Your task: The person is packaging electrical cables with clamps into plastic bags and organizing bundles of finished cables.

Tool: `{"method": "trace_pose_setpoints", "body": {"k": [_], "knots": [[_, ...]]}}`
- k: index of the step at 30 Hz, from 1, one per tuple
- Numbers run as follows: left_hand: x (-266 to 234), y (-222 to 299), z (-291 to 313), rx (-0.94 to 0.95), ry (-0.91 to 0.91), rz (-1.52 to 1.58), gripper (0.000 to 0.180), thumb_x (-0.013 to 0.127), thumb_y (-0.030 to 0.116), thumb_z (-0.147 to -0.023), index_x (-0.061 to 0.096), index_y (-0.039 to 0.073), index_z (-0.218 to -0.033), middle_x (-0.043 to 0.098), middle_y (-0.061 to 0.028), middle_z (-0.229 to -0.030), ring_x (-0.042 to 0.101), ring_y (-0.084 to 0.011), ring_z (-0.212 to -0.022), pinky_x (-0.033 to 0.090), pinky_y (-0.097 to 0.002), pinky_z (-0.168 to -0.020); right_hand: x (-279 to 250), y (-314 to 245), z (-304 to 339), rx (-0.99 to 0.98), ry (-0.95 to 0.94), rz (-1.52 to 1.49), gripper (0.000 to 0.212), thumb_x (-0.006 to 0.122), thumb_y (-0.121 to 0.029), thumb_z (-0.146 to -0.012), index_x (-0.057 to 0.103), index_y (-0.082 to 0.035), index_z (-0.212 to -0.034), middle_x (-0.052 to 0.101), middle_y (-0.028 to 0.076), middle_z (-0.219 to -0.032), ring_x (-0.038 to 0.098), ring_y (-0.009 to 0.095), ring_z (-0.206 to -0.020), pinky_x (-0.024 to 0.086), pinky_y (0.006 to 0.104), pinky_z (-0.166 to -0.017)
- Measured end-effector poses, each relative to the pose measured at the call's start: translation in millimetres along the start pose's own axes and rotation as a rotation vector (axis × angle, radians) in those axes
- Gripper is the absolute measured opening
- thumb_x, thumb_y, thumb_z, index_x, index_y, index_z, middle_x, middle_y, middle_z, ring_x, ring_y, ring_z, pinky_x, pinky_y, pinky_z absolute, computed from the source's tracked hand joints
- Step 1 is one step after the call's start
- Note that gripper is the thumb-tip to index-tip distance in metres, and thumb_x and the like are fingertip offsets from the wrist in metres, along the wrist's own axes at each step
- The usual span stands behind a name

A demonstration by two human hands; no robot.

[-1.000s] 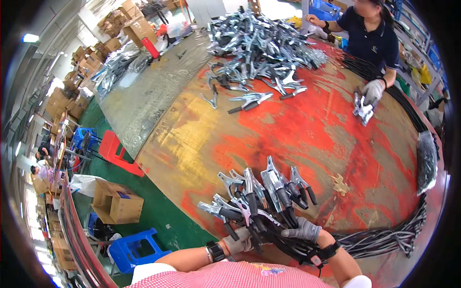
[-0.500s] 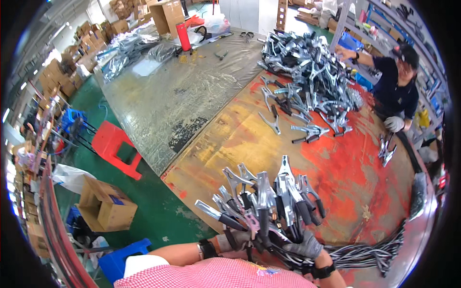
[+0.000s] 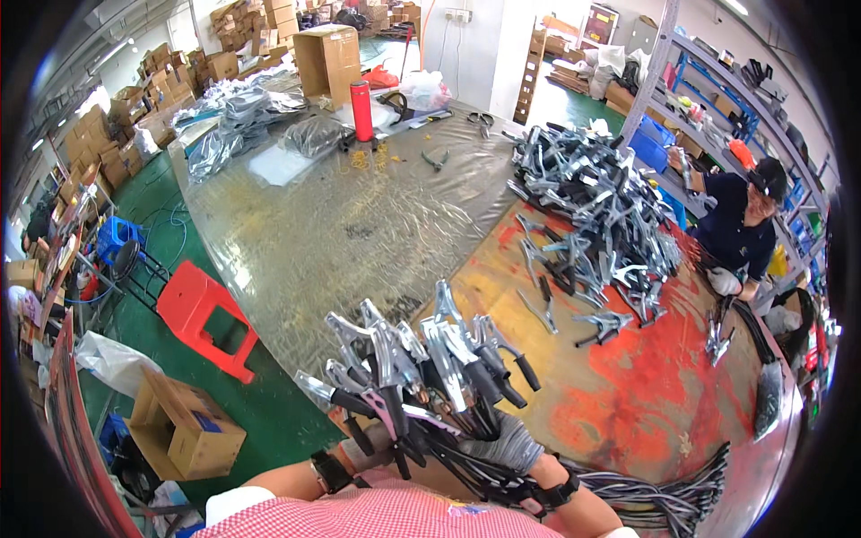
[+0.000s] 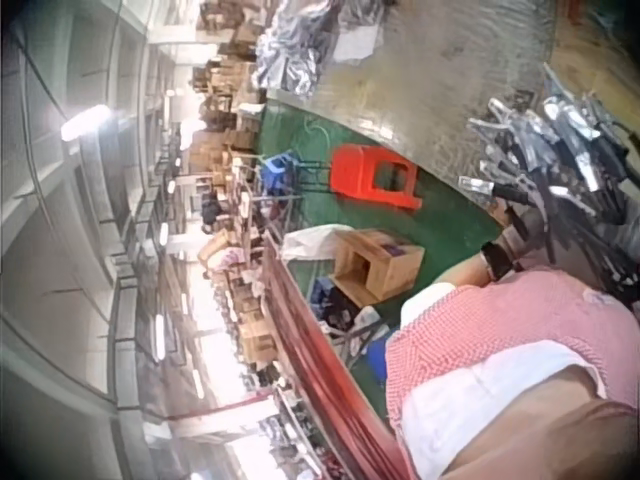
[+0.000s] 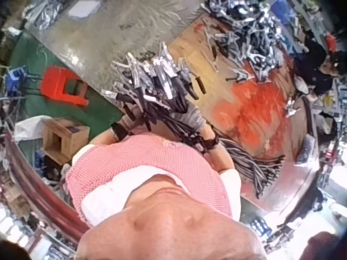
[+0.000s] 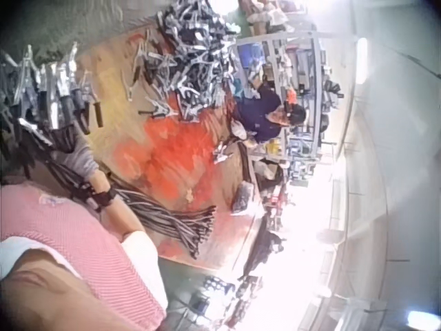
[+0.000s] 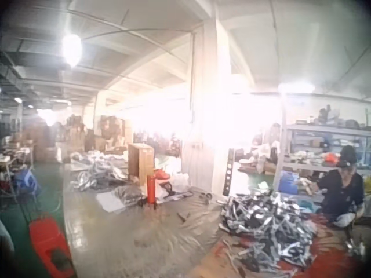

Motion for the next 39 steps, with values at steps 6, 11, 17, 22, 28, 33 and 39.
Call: {"method": "trace_pose_setpoints", "body": {"k": [6, 11, 17, 22, 28, 33, 39], "knots": [[-23.7, 117.7, -11.7, 0.106, 0.042, -1.093, 0.028, 0.064, 0.011, -0.078, 0.061, 0.005, -0.104, 0.065, -0.0101, -0.092, 0.063, -0.0221, -0.082, 0.052, -0.0329, -0.072, 39.2, -43.9, -97.1, -0.047, -0.049, -0.166, 0.051, 0.078, -0.016, -0.072, 0.056, 0.0, -0.115, 0.065, 0.003, -0.103, 0.055, 0.008, -0.093, 0.047, 0.027, -0.083], [-72.0, 213.1, -24.4, 0.423, 0.182, -0.767, 0.013, 0.045, 0.014, -0.09, 0.057, 0.007, -0.092, 0.057, -0.005, -0.089, 0.055, -0.0148, -0.082, 0.046, -0.0304, -0.074, 85.8, -115.1, -201.9, 0.049, 0.026, 0.245, 0.053, 0.076, -0.015, -0.072, 0.053, 0.001, -0.118, 0.064, 0.006, -0.106, 0.055, 0.01, -0.095, 0.046, 0.0271, -0.086], [-115.6, 354.6, -35.2, 0.242, 0.422, -0.049, 0.025, 0.061, 0.028, -0.084, 0.054, 0.007, -0.095, 0.06, -0.0084, -0.075, 0.062, -0.0241, -0.067, 0.05, -0.0378, -0.06, 104.1, -144.4, -371.8, -0.254, 0.388, 0.362, 0.057, 0.074, -0.024, -0.073, 0.051, -0.005, -0.121, 0.06, 0.015, -0.109, 0.057, 0.023, -0.099, 0.046, 0.0341, -0.085], [-151.8, 398.3, -26.6, 0.142, 0.601, 0.073, 0.023, 0.061, 0.027, -0.086, 0.056, 0.008, -0.099, 0.064, -0.0079, -0.086, 0.063, -0.0229, -0.074, 0.05, -0.038, -0.066, 117.0, -158.4, -382.8, -0.437, 0.72, 0.664, 0.042, 0.07, -0.02, -0.076, 0.057, -0.007, -0.113, 0.06, 0.016, -0.102, 0.058, 0.033, -0.092, 0.047, 0.0405, -0.08], [-180.0, 385.3, -8.6, 0.177, 0.548, -0.023, 0.017, 0.053, 0.023, -0.091, 0.058, 0.009, -0.1, 0.063, -0.0056, -0.099, 0.06, -0.0199, -0.09, 0.048, -0.0364, -0.076, 148.4, -62.9, -274.2, -0.397, 0.758, 0.764, 0.022, 0.068, -0.015, -0.077, 0.064, -0.007, -0.097, 0.061, 0.015, -0.093, 0.059, 0.032, -0.088, 0.048, 0.0399, -0.075], [-161.8, 369.5, -6.0, 0.031, 0.667, -0.15, 0.02, 0.052, 0.022, -0.091, 0.056, 0.006, -0.103, 0.06, -0.0075, -0.101, 0.058, -0.022, -0.09, 0.049, -0.0371, -0.077, 149.1, 16.3, -189.4, -0.191, 0.97, 0.619, 0.017, 0.067, -0.014, -0.078, 0.066, -0.006, -0.093, 0.062, 0.013, -0.089, 0.059, 0.03, -0.084, 0.048, 0.039, -0.074], [-113.3, 333.6, 15.7, -0.157, 0.567, -0.301, 0.029, 0.052, 0.024, -0.091, 0.053, 0.004, -0.113, 0.059, -0.0081, -0.103, 0.057, -0.0205, -0.089, 0.05, -0.0366, -0.077, 140.7, 31.4, -142.1, 0.05, 1.046, 0.421, 0.021, 0.062, -0.02, -0.082, 0.065, -0.005, -0.096, 0.062, 0.017, -0.091, 0.059, 0.033, -0.084, 0.048, 0.0398, -0.075]]}}
Point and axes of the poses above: each hand's wrist, its own z-axis away from the middle knuckle, its own x-axis out of the palm, y = z × x, the point moved 1 cm from there along -z, towards the middle knuckle
